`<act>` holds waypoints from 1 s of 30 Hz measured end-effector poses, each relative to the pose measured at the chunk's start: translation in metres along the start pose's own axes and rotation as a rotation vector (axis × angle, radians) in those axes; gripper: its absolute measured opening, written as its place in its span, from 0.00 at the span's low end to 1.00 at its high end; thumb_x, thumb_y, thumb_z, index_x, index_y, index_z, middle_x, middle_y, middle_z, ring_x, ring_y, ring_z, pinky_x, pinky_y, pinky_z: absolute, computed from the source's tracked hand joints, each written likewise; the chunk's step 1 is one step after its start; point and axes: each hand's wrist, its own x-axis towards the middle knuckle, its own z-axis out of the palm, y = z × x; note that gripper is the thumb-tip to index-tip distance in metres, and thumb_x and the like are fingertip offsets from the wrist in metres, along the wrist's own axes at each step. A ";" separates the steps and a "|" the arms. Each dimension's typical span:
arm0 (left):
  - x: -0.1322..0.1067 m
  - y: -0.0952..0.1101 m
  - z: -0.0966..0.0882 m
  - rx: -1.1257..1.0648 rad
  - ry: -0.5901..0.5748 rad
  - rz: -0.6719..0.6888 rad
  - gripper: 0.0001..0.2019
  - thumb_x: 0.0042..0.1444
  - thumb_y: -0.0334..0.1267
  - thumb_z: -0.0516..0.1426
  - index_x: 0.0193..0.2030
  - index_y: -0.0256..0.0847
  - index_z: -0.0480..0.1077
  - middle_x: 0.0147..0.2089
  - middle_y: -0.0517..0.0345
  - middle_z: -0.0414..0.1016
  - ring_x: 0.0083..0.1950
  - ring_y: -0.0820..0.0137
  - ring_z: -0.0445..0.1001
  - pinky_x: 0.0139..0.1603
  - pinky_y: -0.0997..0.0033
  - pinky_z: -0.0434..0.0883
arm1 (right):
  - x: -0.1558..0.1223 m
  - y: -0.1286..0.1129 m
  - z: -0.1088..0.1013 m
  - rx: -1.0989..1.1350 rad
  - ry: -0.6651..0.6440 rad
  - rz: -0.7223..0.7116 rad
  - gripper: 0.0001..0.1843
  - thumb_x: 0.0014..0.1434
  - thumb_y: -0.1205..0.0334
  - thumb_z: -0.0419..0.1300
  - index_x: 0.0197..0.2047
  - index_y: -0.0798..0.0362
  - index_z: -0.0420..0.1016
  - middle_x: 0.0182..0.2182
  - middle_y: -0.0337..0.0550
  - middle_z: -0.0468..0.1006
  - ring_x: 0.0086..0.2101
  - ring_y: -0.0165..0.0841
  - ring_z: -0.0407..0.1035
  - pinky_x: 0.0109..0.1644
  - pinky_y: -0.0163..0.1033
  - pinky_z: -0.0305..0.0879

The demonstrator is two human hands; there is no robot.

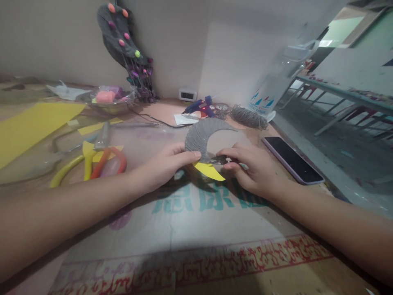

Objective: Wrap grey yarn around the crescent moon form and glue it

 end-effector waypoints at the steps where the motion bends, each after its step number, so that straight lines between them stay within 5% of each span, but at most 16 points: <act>1: 0.000 0.000 0.000 0.008 0.004 0.005 0.11 0.54 0.43 0.59 0.39 0.38 0.74 0.40 0.55 0.78 0.41 0.66 0.75 0.46 0.66 0.70 | 0.000 0.000 0.000 0.000 0.002 0.002 0.14 0.66 0.59 0.51 0.45 0.58 0.74 0.28 0.46 0.75 0.30 0.33 0.67 0.34 0.38 0.61; 19: 0.000 0.001 0.001 0.110 0.004 -0.013 0.11 0.55 0.45 0.58 0.32 0.38 0.72 0.34 0.57 0.76 0.38 0.68 0.74 0.42 0.67 0.71 | 0.002 -0.004 0.003 -0.096 0.011 -0.031 0.13 0.66 0.59 0.53 0.44 0.58 0.75 0.29 0.46 0.76 0.29 0.34 0.67 0.33 0.38 0.61; 30: 0.000 0.003 0.002 0.083 0.022 -0.053 0.12 0.53 0.45 0.59 0.32 0.38 0.73 0.32 0.57 0.77 0.31 0.72 0.72 0.31 0.73 0.70 | 0.002 -0.004 0.004 -0.083 -0.001 -0.036 0.13 0.66 0.61 0.52 0.43 0.59 0.75 0.28 0.46 0.75 0.28 0.33 0.66 0.32 0.38 0.59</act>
